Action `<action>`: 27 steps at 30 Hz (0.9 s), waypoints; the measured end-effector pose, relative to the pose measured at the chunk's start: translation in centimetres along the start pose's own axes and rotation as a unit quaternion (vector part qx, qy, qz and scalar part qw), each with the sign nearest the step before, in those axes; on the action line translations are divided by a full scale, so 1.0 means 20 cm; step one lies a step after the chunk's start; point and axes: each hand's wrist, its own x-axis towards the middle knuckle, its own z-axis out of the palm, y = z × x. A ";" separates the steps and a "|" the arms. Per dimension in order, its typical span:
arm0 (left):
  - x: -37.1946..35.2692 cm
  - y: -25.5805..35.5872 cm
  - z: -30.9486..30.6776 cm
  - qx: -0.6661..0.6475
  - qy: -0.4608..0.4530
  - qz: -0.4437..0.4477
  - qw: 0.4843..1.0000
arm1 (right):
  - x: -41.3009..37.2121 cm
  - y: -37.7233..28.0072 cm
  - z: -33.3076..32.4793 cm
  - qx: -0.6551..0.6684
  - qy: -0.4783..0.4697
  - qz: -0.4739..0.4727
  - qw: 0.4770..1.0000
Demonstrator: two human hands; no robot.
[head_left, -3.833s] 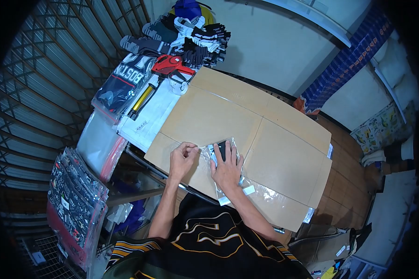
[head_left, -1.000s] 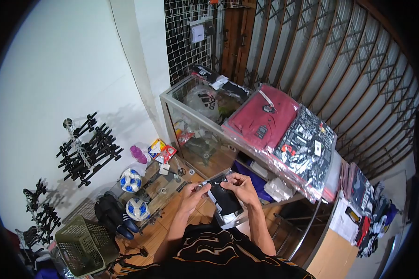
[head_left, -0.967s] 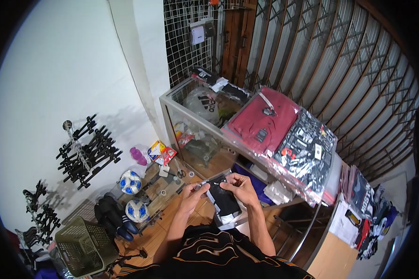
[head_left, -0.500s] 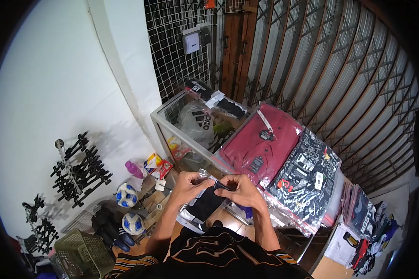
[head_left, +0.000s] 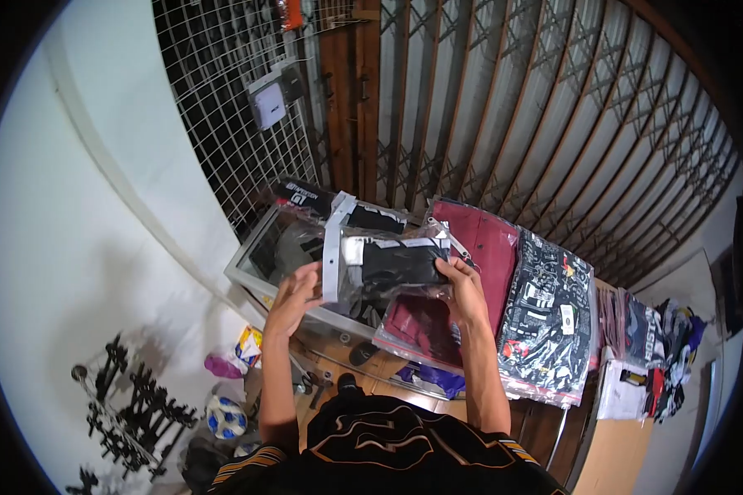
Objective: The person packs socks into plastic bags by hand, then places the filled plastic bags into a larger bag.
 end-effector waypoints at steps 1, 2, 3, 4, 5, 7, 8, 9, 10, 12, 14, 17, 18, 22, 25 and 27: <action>0.06 0.05 0.04 -0.013 -0.024 -0.002 1.000 | 0.05 0.01 0.04 0.020 -0.010 -0.008 1.000; 0.14 0.07 0.03 -0.010 -0.036 -0.005 0.999 | 0.12 0.03 0.08 0.023 0.000 -0.014 1.000; 0.25 0.08 0.02 0.013 -0.035 -0.004 0.999 | 0.19 0.06 0.11 0.013 0.019 -0.001 1.000; 0.35 0.08 0.01 0.035 -0.035 -0.004 0.999 | 0.26 0.09 0.12 0.003 0.037 0.014 0.999; 0.45 0.09 -0.01 0.028 -0.024 0.001 0.999 | 0.33 0.12 0.11 -0.006 0.033 0.011 0.999; 0.65 0.08 -0.07 0.059 -0.032 0.019 0.998 | 0.48 0.16 0.12 -0.027 0.054 -0.002 0.998; 0.73 0.08 -0.10 0.088 -0.030 0.038 0.995 | 0.55 0.19 0.13 -0.051 0.066 -0.009 0.996; 0.78 0.12 -0.08 0.097 -0.016 0.031 0.995 | 0.62 0.20 0.13 -0.073 0.090 -0.009 0.993; 0.87 0.11 -0.11 0.098 -0.023 0.025 0.995 | 0.68 0.21 0.15 -0.072 0.098 -0.007 0.993; 1.07 0.05 -0.18 0.164 -0.049 0.078 0.982 | 0.78 0.21 0.19 -0.182 0.151 0.015 0.971; 1.22 -0.01 -0.22 0.194 -0.048 0.107 0.974 | 0.90 0.26 0.20 -0.211 0.170 0.016 0.962; 1.35 -0.06 -0.25 0.277 -0.011 0.163 0.947 | 1.09 0.35 0.12 -0.296 0.092 0.066 0.948; 1.36 -0.05 -0.24 0.276 -0.013 0.164 0.947 | 1.12 0.38 0.15 -0.296 0.095 0.065 0.948; 1.42 -0.10 -0.25 0.389 0.019 0.170 0.905 | 1.15 0.45 0.21 -0.393 0.223 0.096 0.887; 1.42 -0.11 -0.24 0.419 0.009 0.164 0.893 | 1.16 0.47 0.22 -0.477 0.240 0.083 0.841; 1.36 -0.04 -0.20 0.442 0.018 0.163 0.882 | 1.15 0.47 0.21 -0.495 0.230 0.080 0.834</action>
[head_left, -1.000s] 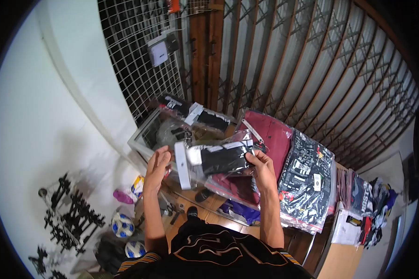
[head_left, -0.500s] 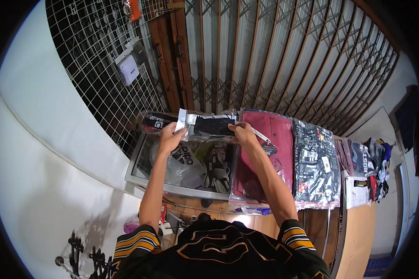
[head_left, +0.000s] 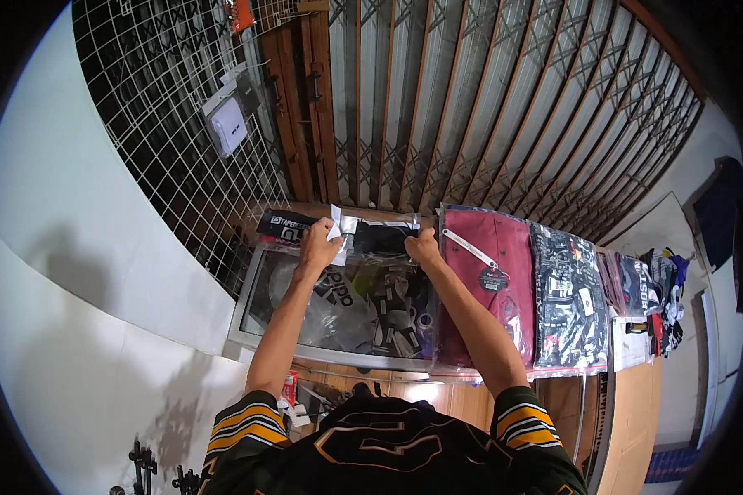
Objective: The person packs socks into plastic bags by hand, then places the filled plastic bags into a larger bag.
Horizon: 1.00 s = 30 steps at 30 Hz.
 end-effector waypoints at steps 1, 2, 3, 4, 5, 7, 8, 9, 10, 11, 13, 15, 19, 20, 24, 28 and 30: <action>-0.01 0.02 -0.01 0.029 0.003 0.001 1.000 | 0.01 0.01 0.00 -0.009 -0.002 -0.005 1.000; -0.02 0.04 -0.03 0.032 -0.007 -0.001 0.999 | 0.03 0.02 0.01 -0.008 -0.019 -0.001 1.000; -0.03 0.04 -0.03 0.032 -0.007 -0.003 0.999 | 0.01 0.02 0.00 -0.009 -0.021 -0.002 1.000; -0.04 0.05 -0.03 0.022 0.008 0.008 1.000 | 0.00 0.02 0.00 -0.016 -0.020 -0.014 1.000; -0.05 0.06 -0.03 0.012 0.022 0.020 0.999 | -0.02 0.02 -0.01 -0.022 -0.019 -0.026 0.999; -0.05 0.06 -0.03 0.032 0.018 0.021 0.999 | -0.07 0.00 -0.01 -0.048 -0.001 -0.044 0.998; -0.04 0.03 -0.01 0.043 0.024 0.034 0.998 | -0.09 -0.01 0.00 -0.076 0.016 -0.061 0.995; -0.04 0.06 -0.03 0.053 0.030 0.047 0.997 | -0.12 -0.03 0.00 -0.075 0.018 -0.061 0.995; -0.05 0.09 -0.05 0.053 0.030 0.048 0.997 | -0.14 -0.04 0.00 -0.076 0.030 -0.066 0.995; -0.07 0.11 -0.07 0.046 0.016 0.041 0.998 | -0.17 -0.06 0.00 -0.076 0.041 -0.071 0.994; -0.08 0.14 -0.10 0.038 0.001 0.035 0.999 | -0.25 -0.08 0.01 -0.102 0.047 -0.108 0.988; -0.08 0.12 -0.14 0.043 0.026 0.020 0.999 | -0.31 -0.09 0.04 -0.181 0.137 -0.250 0.941; -0.07 0.07 -0.24 0.079 0.107 0.064 0.989 | -0.33 -0.12 0.08 -0.269 0.098 -0.349 0.892; -0.05 0.05 -0.27 0.086 0.088 0.053 0.991 | -0.30 -0.11 0.10 -0.271 0.079 -0.342 0.896; -0.02 -0.13 -0.27 0.192 0.097 0.041 0.976 | -0.26 -0.08 0.14 -0.330 0.050 -0.344 0.878; -0.05 -0.24 -0.22 0.219 0.064 0.019 0.974 | -0.23 -0.09 0.13 -0.350 -0.021 -0.290 0.891; -0.06 -0.26 -0.20 0.224 0.070 0.018 0.972 | -0.22 -0.09 0.13 -0.356 -0.031 -0.281 0.891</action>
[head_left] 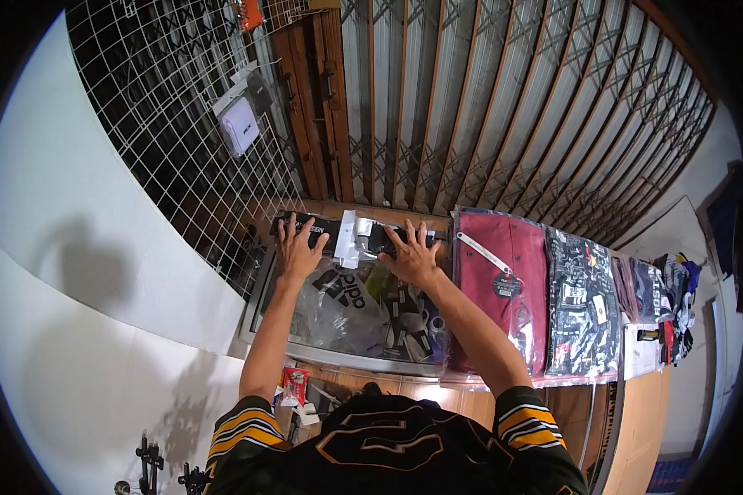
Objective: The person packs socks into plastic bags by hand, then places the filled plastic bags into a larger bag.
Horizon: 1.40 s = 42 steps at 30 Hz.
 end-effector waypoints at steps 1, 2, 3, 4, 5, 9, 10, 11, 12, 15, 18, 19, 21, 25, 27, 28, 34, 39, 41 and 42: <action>0.00 0.00 0.00 0.003 0.009 -0.001 1.000 | 0.01 0.00 0.00 0.000 -0.008 0.003 1.000; 0.00 0.00 0.01 0.004 0.009 -0.001 1.000 | 0.01 0.01 0.00 0.000 -0.017 0.006 1.000; 0.00 0.00 0.01 -0.001 0.008 -0.003 1.000 | 0.01 0.00 -0.01 0.000 -0.016 0.004 1.000; 0.00 0.00 0.00 -0.006 0.007 -0.005 1.000 | 0.01 0.00 -0.02 -0.001 -0.021 0.006 1.000; 0.00 0.00 0.00 -0.006 0.009 -0.006 1.000 | 0.01 0.00 -0.03 -0.003 -0.026 0.008 1.000; 0.02 0.05 -0.06 -0.014 -0.020 -0.086 0.996 | 0.00 0.01 -0.03 -0.006 -0.023 0.007 1.000; 0.02 0.05 -0.06 -0.027 -0.041 -0.112 0.993 | 0.00 0.01 -0.03 -0.009 -0.023 0.006 1.000; 0.02 0.05 -0.06 -0.027 -0.042 -0.111 0.993 | 0.01 0.01 -0.02 -0.013 -0.023 0.006 1.000; 0.02 0.04 -0.06 -0.033 -0.035 -0.107 0.993 | 0.00 0.01 -0.02 -0.012 -0.023 0.006 1.000; 0.02 0.02 -0.05 -0.032 -0.028 -0.104 0.994 | 0.00 0.02 -0.01 -0.006 -0.020 0.006 1.000; 0.02 0.03 -0.07 -0.039 -0.029 -0.111 0.993 | -0.01 0.03 -0.03 -0.006 -0.019 0.005 1.000; 0.02 0.04 -0.07 -0.051 -0.034 -0.118 0.991 | -0.02 0.03 -0.03 -0.008 -0.020 0.004 1.000; 0.03 0.04 -0.08 -0.049 -0.037 -0.120 0.991 | -0.02 0.04 -0.04 -0.009 -0.020 0.005 1.000; 0.01 0.07 -0.07 -0.039 -0.043 -0.134 0.989 | -0.03 0.05 -0.03 -0.002 -0.009 0.005 1.000; 0.00 0.09 -0.08 -0.047 -0.049 -0.137 0.988 | -0.04 0.07 -0.03 -0.001 -0.003 0.002 1.000; -0.01 0.10 -0.09 -0.054 -0.056 -0.141 0.987 | -0.04 0.08 -0.03 -0.001 0.000 -0.001 1.000; -0.02 0.11 -0.08 -0.067 -0.052 -0.146 0.986 | -0.02 0.10 -0.02 -0.004 0.001 -0.014 1.000; 0.00 0.08 -0.05 -0.057 -0.046 -0.125 0.989 | -0.05 0.08 -0.07 -0.039 0.013 -0.025 0.999; 0.00 0.12 -0.09 -0.049 -0.061 -0.126 0.989 | -0.08 0.08 -0.11 -0.017 0.041 -0.048 0.998; -0.01 0.12 -0.10 -0.044 -0.051 -0.127 0.990 | -0.11 0.07 -0.13 -0.015 0.040 -0.044 0.998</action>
